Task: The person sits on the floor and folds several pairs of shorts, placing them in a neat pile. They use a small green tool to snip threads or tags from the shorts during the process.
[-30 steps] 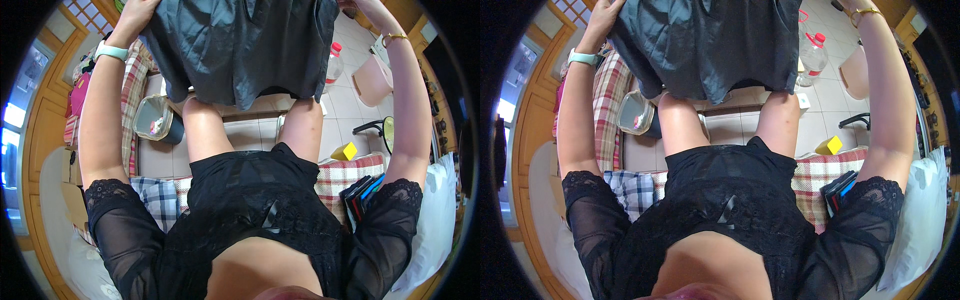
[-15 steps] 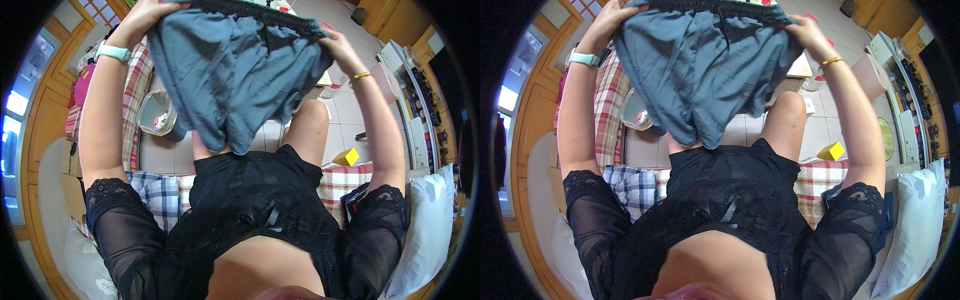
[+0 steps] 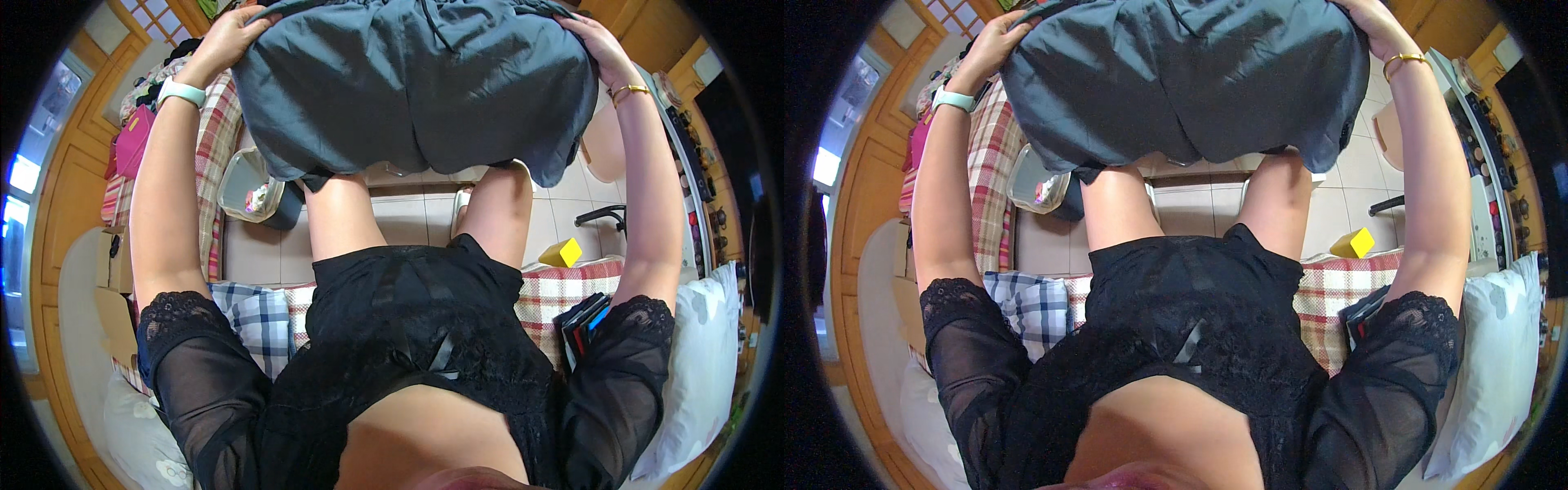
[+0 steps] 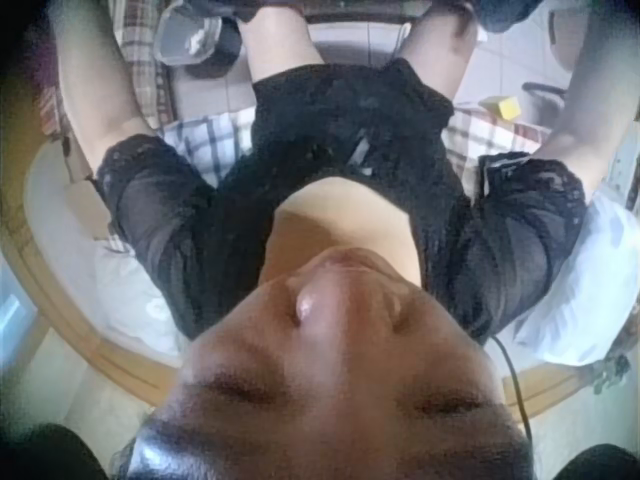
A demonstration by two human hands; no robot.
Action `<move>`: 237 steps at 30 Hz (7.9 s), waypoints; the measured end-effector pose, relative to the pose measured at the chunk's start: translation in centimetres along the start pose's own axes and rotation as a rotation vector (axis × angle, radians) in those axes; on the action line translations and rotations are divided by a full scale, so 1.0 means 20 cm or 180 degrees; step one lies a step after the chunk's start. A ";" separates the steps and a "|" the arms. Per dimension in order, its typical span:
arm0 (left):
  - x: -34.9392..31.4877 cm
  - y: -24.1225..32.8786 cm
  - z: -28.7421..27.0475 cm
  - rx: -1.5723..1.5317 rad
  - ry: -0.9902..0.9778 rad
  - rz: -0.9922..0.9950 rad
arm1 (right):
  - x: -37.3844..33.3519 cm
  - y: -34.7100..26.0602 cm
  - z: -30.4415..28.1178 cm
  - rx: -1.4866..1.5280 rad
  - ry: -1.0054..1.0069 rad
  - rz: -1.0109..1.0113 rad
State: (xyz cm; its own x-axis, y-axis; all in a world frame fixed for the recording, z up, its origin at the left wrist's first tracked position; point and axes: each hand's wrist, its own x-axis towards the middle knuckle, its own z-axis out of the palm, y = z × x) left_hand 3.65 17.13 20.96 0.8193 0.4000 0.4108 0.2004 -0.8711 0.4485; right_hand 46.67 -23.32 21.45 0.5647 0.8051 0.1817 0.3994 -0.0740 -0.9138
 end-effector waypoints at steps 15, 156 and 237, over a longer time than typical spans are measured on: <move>-0.01 -0.18 -0.26 0.0784 0.0415 -0.0207 | -0.08 -0.34 0.34 -0.0266 0.0546 0.0078; -1.31 0.20 0.86 0.0211 0.0428 -0.0243 | -0.60 0.75 1.93 0.3265 -0.1649 0.2274; -1.39 -0.18 1.06 -0.1714 -0.0417 -0.2352 | 2.33 1.15 0.54 -0.1479 0.1482 -0.0912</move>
State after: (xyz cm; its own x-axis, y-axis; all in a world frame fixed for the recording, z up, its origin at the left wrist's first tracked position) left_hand -8.37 3.18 -8.94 0.6435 0.7375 -0.2051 0.4465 -0.1441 0.8831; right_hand 74.42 18.81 4.99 0.5998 0.5033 0.6220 0.7858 -0.2238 -0.5766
